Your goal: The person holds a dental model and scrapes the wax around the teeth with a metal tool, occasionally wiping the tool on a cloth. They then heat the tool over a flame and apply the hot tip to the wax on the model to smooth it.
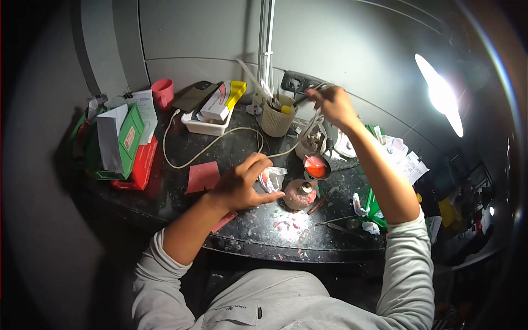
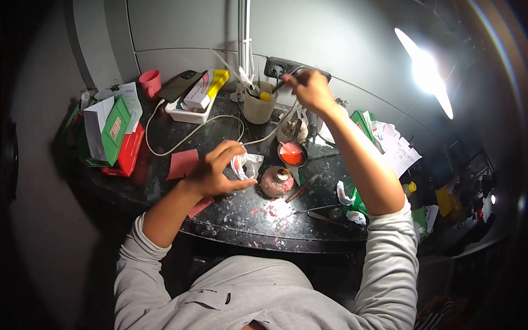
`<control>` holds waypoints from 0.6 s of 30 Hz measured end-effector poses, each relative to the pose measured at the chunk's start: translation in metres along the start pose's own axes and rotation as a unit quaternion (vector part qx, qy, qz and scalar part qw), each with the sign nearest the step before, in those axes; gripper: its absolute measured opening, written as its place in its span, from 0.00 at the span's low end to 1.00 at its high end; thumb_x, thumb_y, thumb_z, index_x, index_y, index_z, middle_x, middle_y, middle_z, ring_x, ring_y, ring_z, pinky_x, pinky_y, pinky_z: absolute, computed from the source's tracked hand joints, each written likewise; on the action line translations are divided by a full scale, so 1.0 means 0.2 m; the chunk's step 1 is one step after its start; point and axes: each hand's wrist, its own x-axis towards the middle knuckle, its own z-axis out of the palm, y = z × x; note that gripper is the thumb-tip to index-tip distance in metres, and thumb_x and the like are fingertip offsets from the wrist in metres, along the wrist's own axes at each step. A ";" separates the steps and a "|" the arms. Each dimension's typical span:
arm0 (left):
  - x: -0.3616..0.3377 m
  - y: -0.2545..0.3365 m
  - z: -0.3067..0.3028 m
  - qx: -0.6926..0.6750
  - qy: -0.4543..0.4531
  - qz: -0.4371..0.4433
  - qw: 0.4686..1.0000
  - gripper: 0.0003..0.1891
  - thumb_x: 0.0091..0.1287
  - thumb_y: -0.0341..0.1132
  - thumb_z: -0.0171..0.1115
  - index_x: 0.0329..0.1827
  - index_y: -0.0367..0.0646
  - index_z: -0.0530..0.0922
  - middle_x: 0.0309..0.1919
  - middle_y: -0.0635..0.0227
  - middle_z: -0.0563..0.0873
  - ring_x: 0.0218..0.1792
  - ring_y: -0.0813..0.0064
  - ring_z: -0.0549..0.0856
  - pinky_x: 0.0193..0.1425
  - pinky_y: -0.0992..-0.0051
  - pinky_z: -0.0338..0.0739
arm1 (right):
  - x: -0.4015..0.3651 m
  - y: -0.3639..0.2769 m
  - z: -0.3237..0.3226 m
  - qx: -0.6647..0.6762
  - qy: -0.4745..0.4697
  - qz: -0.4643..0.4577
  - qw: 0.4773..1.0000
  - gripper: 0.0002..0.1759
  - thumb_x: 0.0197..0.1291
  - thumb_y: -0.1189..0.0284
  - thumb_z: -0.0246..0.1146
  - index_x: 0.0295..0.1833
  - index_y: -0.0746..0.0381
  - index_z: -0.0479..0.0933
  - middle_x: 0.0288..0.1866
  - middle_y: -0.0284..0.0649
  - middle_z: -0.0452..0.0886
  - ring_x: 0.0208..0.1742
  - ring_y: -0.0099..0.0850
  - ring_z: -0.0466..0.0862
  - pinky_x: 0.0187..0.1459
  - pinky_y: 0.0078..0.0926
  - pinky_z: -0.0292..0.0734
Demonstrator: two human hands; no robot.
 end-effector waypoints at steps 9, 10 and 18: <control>-0.01 0.00 -0.01 -0.003 0.005 -0.010 1.000 0.36 0.55 0.46 0.90 0.59 0.30 0.82 0.56 0.50 0.85 0.55 0.51 0.90 0.60 0.60 0.88 | 0.18 0.15 0.00 -0.032 -0.130 -0.103 0.986 0.38 0.72 0.42 0.73 0.69 0.64 0.84 0.59 0.53 0.91 0.57 0.44 0.90 0.62 0.42 0.84; -0.01 0.01 -0.01 -0.013 -0.004 -0.007 1.000 0.36 0.55 0.46 0.90 0.59 0.30 0.82 0.56 0.50 0.85 0.55 0.51 0.90 0.60 0.60 0.88 | 0.14 0.14 -0.07 -0.046 -0.115 -0.099 0.987 0.33 0.73 0.45 0.73 0.66 0.63 0.86 0.55 0.51 0.92 0.56 0.41 0.90 0.61 0.40 0.84; 0.00 0.02 -0.03 0.017 -0.021 0.021 0.999 0.38 0.53 0.47 0.92 0.59 0.32 0.83 0.57 0.49 0.86 0.56 0.50 0.91 0.63 0.59 0.89 | -0.54 0.36 -0.45 -0.044 -0.075 0.010 0.996 0.25 0.77 0.50 0.69 0.52 0.64 0.90 0.41 0.40 0.92 0.40 0.31 0.89 0.47 0.36 0.84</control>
